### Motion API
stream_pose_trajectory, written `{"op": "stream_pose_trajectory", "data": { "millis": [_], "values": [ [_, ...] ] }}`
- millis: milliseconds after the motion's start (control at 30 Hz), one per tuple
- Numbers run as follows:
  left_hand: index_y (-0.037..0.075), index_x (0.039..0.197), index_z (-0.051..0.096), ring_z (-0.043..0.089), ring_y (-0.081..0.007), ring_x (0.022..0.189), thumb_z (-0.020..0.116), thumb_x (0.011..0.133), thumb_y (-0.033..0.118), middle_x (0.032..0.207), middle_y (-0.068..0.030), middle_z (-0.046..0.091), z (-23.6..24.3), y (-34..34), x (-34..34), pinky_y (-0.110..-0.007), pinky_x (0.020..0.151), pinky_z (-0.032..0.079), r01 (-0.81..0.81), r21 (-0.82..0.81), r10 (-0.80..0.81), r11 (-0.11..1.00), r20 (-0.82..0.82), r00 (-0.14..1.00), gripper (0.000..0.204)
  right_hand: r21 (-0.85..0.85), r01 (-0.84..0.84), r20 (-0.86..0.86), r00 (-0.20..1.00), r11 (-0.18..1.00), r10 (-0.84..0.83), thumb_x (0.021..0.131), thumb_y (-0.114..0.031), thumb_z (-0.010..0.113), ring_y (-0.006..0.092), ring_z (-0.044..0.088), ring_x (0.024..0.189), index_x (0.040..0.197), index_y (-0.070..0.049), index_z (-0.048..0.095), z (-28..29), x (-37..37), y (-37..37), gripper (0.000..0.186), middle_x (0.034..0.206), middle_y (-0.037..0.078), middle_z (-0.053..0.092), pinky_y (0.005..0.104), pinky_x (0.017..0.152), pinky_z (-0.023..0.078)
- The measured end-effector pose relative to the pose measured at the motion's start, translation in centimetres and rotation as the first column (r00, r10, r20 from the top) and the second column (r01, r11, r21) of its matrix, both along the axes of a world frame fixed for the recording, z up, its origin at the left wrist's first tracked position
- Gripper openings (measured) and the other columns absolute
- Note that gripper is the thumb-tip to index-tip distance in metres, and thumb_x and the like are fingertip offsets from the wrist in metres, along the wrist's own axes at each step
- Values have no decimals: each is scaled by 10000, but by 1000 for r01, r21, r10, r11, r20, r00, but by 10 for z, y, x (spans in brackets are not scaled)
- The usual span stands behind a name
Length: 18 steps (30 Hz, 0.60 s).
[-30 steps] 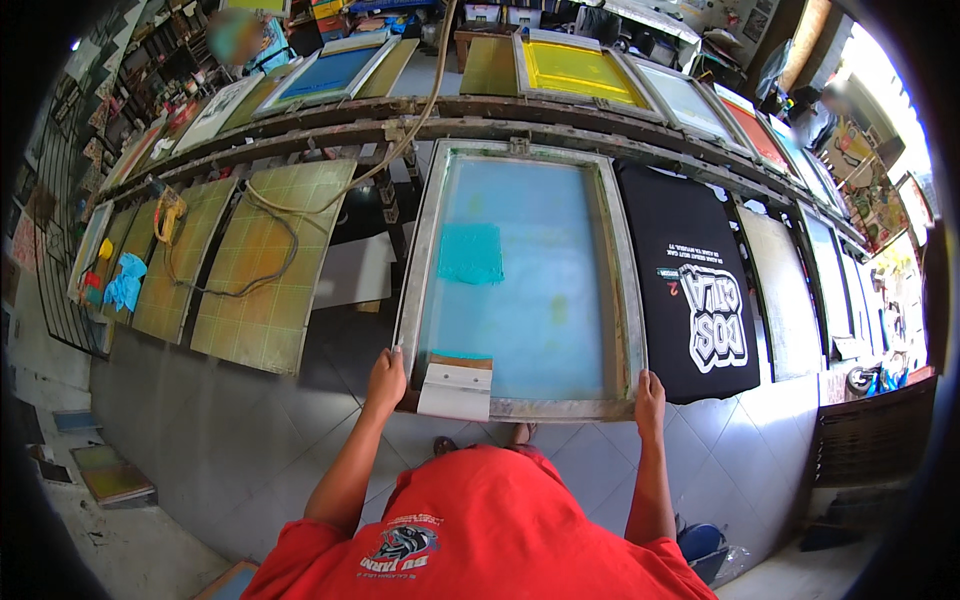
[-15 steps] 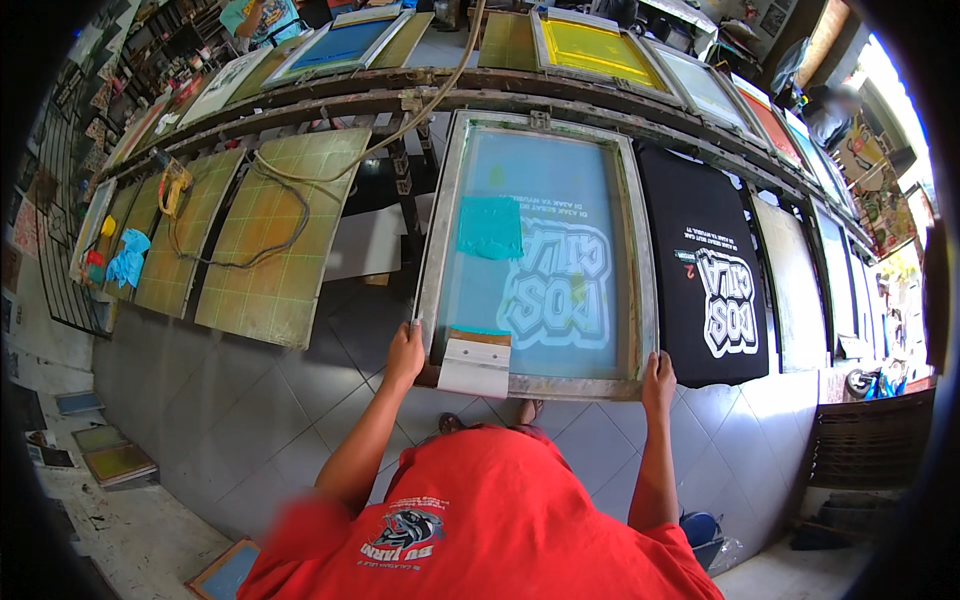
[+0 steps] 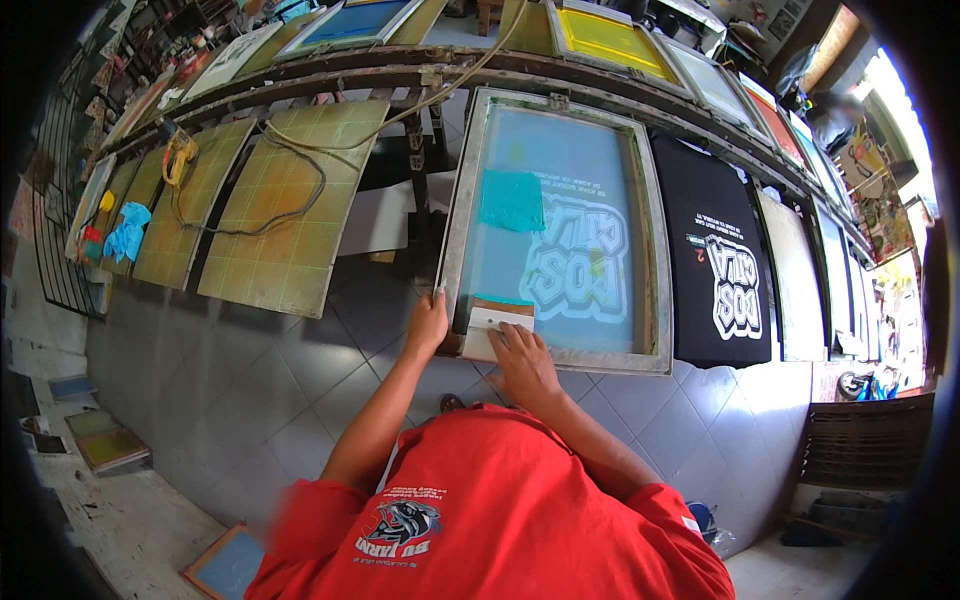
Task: The person uses a heat gun to dry ink on black t-shirts printed with a white logo. They then position a screen printing frame over a shirt and use a squeegee to apply teal ink through the stencil. The process is repeated for multiple shirts.
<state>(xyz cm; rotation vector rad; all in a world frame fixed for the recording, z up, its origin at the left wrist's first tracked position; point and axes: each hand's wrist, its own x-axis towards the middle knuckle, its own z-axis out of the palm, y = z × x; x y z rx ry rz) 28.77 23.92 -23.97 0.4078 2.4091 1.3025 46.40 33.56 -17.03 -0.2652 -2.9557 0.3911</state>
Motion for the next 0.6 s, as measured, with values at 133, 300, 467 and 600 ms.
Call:
{"op": "stream_pose_trajectory", "data": {
  "millis": [133, 300, 467, 600],
  "values": [
    [-60, 1020, 540, 534, -461, 947, 385, 919, 356, 976, -319, 570, -8, -1, -2, -469, 800, 412, 10, 38, -11, 999, 32, 999, 455, -20, -52, 70, 996, 998, 54, 697, -205, 663, 275, 506, 1036, 1144, -49, 510, 1, -9, 10, 498, 1103, 112, 536, 386, 851, 431],
    [-75, 1044, 523, 523, -465, 983, 388, 917, 359, 1018, -330, 553, -22, 0, -3, -453, 835, 407, -22, 97, 20, 995, 15, 1000, 472, -69, -19, -19, 1000, 997, 18, 678, -115, 603, 309, 589, 858, 1097, -42, 535, 21, -37, 39, 430, 909, 126, 600, 414, 731, 485],
    [-84, 1029, 508, 526, -465, 974, 376, 914, 355, 997, -328, 556, -21, 0, -5, -445, 833, 407, 10, 134, -23, 991, 92, 995, 473, -65, 57, 280, 959, 996, -37, 679, -183, 651, 348, 607, 810, 1011, -52, 615, 49, -73, 71, 358, 838, 172, 640, 431, 730, 477],
    [-83, 1016, 516, 529, -457, 964, 380, 915, 339, 984, -315, 562, -14, -1, -4, -440, 819, 407, 13, 73, -19, 997, 85, 996, 454, -73, 151, 225, 966, 986, -131, 660, -195, 647, 357, 606, 780, 970, -73, 641, 65, -74, 70, 332, 815, 186, 639, 428, 702, 476]
  ]
}}
